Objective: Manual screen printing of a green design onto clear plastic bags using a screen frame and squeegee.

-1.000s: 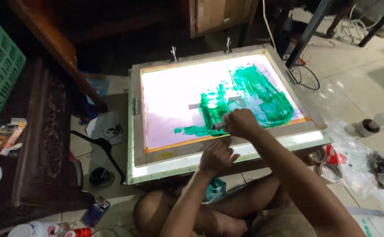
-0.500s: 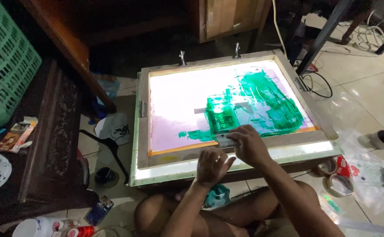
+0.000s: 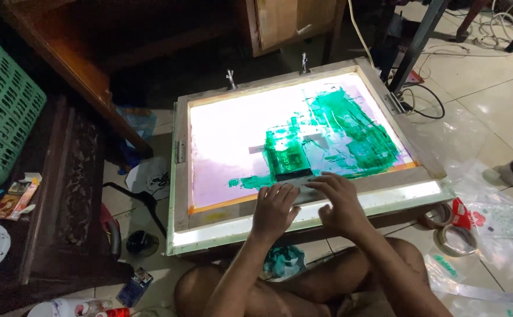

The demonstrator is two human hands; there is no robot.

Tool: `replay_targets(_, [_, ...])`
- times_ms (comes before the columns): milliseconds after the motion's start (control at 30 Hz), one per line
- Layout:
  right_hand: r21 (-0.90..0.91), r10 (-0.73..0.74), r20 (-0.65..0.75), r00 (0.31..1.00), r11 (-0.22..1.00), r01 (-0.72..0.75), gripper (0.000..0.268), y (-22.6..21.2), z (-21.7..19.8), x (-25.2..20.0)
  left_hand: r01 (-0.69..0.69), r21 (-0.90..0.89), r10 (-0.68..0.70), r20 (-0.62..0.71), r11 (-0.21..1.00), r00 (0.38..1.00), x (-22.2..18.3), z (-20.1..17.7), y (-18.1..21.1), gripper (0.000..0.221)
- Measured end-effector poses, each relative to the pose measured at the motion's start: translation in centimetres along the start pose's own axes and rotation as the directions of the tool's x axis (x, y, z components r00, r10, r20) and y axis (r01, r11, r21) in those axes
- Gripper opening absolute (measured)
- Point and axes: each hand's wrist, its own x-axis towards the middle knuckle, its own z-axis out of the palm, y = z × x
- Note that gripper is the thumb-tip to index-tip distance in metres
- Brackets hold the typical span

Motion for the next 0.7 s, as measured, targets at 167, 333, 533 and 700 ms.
replay_targets(167, [-0.079,0.081,0.042,0.996,0.994,-0.077,0.093,1.3,-1.0,-1.8,-0.08,0.052,0.077,0.054,0.995,0.996,0.5,-0.4,-0.1,0.061])
replay_targets(333, [-0.438,-0.343,-0.174,0.923,0.866,0.239,0.083,5.0,-0.2,-1.8,-0.131,0.094,0.127,0.045,0.987,0.991,0.6,0.2,-0.3,0.06])
replay_targets(533, [-0.461,-0.552,-0.158,0.819,0.775,0.433,0.056,6.0,-2.6,0.4,-0.141,0.138,0.14,0.019,0.98,0.99,0.7,0.3,-0.1,0.065])
replay_targets(700, [-0.473,-0.707,-0.224,0.671,0.681,0.56,0.044,6.6,-1.8,0.7,-0.164,0.154,0.166,-0.002,0.974,0.986,1.9,-1.1,0.2,0.069])
